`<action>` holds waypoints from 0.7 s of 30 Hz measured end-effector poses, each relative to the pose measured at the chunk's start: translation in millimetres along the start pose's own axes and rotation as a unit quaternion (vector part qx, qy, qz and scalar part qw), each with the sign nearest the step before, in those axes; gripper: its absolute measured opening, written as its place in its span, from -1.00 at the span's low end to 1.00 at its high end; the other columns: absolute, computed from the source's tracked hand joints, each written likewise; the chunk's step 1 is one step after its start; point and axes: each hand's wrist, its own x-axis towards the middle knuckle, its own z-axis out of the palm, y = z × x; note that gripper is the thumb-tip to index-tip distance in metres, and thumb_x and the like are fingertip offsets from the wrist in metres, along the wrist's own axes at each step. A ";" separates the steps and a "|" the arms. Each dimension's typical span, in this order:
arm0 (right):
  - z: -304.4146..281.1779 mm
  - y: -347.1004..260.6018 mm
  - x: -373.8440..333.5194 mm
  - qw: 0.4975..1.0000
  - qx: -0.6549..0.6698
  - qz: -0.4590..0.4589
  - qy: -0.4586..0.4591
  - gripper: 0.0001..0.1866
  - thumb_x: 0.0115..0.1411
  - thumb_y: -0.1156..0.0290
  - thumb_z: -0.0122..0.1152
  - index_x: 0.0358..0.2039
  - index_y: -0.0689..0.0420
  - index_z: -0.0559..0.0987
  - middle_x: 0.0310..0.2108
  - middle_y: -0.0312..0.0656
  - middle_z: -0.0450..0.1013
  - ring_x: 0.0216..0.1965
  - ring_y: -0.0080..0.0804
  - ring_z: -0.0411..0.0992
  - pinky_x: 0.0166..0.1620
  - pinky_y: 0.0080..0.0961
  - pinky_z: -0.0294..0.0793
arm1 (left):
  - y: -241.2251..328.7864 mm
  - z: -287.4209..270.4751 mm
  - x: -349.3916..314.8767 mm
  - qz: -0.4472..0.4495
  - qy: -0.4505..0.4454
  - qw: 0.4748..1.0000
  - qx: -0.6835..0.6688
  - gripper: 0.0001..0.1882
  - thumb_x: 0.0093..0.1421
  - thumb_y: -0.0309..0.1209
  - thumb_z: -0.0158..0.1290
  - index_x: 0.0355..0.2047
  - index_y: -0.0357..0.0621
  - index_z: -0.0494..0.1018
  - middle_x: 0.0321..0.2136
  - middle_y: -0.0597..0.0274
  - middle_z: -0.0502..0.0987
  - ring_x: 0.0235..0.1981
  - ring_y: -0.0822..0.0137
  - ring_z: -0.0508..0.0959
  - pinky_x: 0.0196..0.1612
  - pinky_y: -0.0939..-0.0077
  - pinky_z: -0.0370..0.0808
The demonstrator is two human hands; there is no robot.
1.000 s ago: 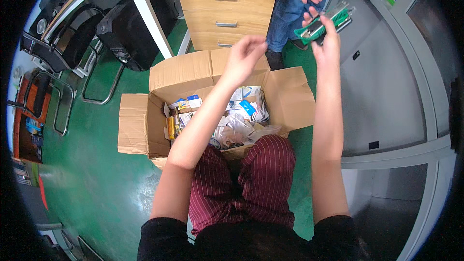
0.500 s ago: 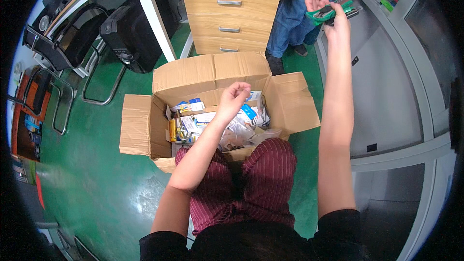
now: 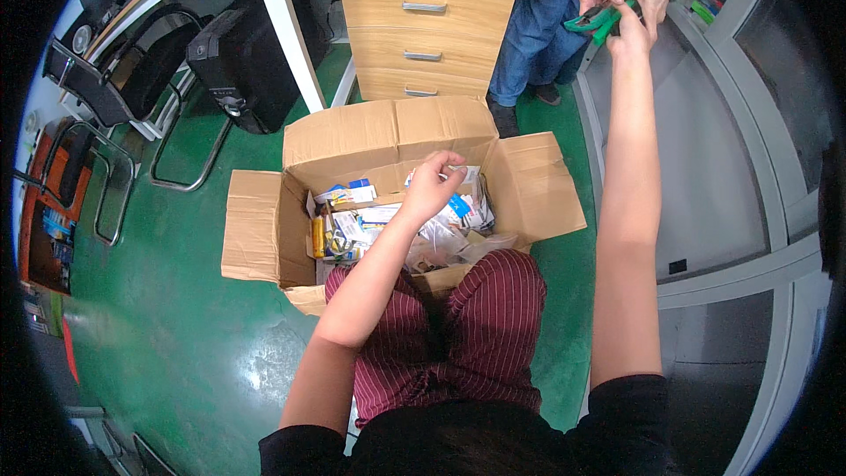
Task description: The person sits on the floor and sorts through a large cardboard box filled with miscellaneous items. They pick up various objects such as a book, a plastic container, a bottle, scissors, and a green tool, inspect them briefly, and then place them aside or into a nearby drawer.
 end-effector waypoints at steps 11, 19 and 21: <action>24.8 5.0 80.7 0.932 -0.312 -0.143 -0.119 -0.69 -0.07 0.57 0.03 -0.23 0.22 0.36 -0.24 -0.12 0.30 -0.32 -0.42 0.35 -0.29 -0.52 0.35 | 28.6 7.2 -9.9 0.034 -0.008 0.999 -0.024 -0.79 -0.03 -0.46 -0.01 -0.37 -0.31 0.34 -0.44 0.14 0.39 -0.50 0.41 0.41 -0.46 0.59 0.37; 81.2 -51.4 46.2 0.767 -0.587 -0.193 -0.175 -0.72 -0.11 0.43 0.04 -0.33 0.23 0.40 -0.30 -0.10 0.34 -0.34 -0.34 0.37 -0.28 -0.46 0.36 | 48.6 -2.4 -18.0 0.088 -0.005 0.996 0.014 -0.80 -0.04 -0.48 -0.04 -0.36 -0.30 0.34 -0.43 0.04 0.35 -0.47 0.28 0.44 -0.44 0.52 0.38; 85.8 -60.0 39.5 0.726 -0.628 -0.206 -0.190 -0.72 -0.12 0.39 0.04 -0.35 0.24 0.41 -0.31 -0.09 0.35 -0.34 -0.32 0.37 -0.28 -0.44 0.36 | 52.0 -4.3 -19.2 0.086 -0.004 0.996 -0.007 -0.79 -0.04 -0.48 -0.05 -0.35 -0.29 0.34 -0.42 0.03 0.35 -0.46 0.25 0.43 -0.42 0.50 0.38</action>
